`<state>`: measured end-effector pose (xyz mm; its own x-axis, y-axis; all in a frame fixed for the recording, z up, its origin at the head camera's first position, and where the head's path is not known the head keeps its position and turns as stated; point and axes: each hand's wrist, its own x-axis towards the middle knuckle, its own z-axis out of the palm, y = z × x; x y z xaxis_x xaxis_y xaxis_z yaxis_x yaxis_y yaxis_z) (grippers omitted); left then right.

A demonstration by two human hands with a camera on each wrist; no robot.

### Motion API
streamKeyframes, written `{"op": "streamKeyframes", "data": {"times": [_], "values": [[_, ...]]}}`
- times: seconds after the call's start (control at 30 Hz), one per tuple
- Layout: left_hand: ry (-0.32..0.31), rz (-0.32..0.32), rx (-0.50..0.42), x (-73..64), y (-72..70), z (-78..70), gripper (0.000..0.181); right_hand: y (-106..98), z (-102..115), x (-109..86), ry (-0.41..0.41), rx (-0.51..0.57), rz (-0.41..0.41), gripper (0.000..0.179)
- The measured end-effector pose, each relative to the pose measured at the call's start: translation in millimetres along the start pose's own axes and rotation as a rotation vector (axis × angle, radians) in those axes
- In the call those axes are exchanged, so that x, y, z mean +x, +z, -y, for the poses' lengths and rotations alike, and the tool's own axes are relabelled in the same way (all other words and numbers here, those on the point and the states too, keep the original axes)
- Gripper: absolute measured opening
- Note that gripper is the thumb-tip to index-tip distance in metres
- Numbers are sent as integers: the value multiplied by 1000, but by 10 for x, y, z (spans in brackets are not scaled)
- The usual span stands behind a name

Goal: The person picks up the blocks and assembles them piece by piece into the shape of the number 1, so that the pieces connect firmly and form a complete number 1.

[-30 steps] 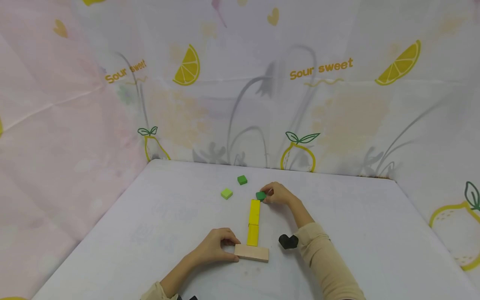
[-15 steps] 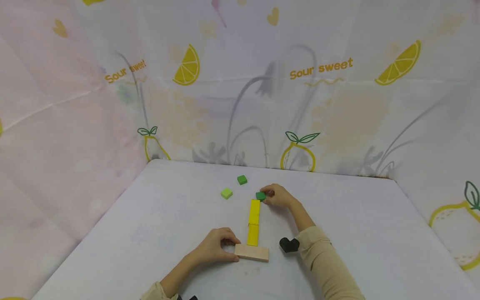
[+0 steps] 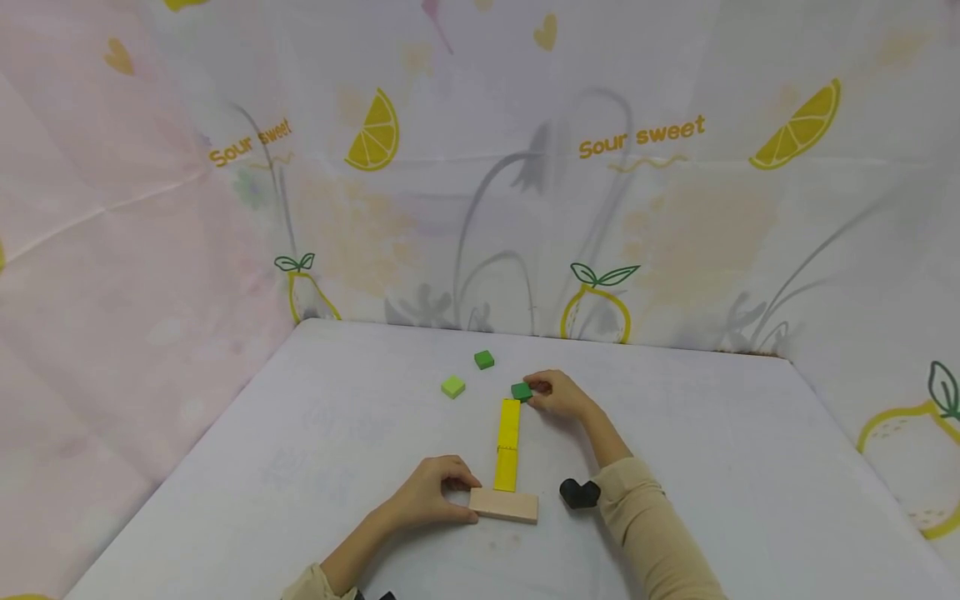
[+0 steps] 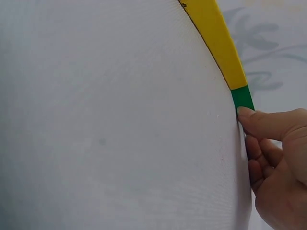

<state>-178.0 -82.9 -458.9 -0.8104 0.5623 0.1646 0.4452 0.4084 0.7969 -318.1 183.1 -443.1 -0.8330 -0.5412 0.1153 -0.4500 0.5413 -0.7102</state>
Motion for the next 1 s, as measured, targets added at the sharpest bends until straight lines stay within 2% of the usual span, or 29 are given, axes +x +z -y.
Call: {"op": "streamKeyframes", "data": {"times": [0.33,0.57,0.87,1.0], "values": [[-1,-1,1,-5,4,-1,33,39,-1,-40,4,7,-39,41],[1,-5,4,-4,3,-7,32,62,-29,-53,-32,34,-78,39],[1,-6,0,1,8,-7,33,41,169,-134,-51,48,-82,34],[-1,-8,3,-3,2,-13,33,82,38,-92,-41,36,-99,34]]}}
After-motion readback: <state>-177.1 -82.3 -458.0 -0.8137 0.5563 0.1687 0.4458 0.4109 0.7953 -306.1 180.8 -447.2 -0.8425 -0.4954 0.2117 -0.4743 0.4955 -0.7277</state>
